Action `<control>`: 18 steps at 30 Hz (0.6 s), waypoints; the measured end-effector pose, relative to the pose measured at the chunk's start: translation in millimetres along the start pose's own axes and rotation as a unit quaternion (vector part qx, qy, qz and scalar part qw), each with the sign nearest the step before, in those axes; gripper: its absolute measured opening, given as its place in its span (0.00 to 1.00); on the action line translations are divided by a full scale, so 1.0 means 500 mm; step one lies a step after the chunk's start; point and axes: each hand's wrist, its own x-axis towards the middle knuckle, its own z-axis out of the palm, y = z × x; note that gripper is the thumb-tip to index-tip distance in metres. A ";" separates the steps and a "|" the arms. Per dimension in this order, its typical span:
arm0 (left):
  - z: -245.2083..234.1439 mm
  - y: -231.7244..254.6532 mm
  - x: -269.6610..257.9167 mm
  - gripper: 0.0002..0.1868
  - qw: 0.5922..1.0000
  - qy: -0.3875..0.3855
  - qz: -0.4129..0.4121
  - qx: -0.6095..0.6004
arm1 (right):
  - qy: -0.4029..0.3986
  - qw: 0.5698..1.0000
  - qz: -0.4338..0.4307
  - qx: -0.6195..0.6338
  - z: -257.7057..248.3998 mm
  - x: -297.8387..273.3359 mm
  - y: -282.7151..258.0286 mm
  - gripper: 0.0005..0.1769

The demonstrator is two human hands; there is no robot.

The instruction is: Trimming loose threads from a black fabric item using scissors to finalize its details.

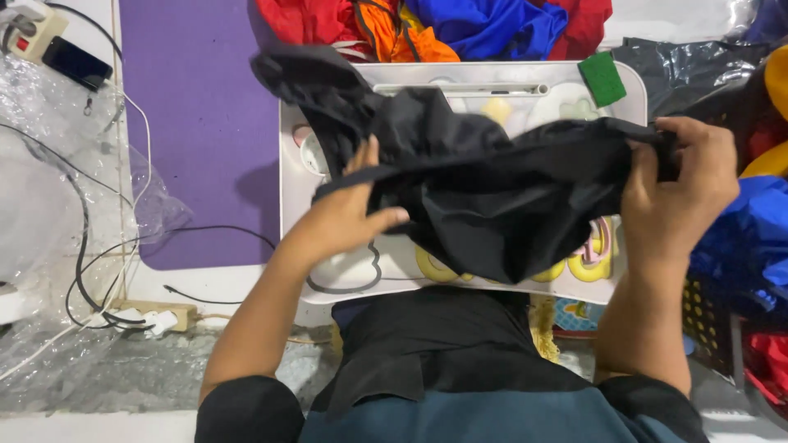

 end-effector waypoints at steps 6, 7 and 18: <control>-0.011 0.049 -0.109 0.35 0.991 -0.083 0.080 0.075 | -0.057 0.996 -0.004 -0.068 -0.008 -0.038 0.048 0.06; -0.029 0.044 -0.109 0.35 0.991 -0.083 0.079 0.072 | -0.060 0.996 -0.006 -0.067 -0.015 -0.036 0.043 0.06; -0.056 -0.250 0.053 0.39 0.922 0.298 0.066 0.239 | -0.160 0.969 0.075 0.171 -0.100 -0.017 0.046 0.32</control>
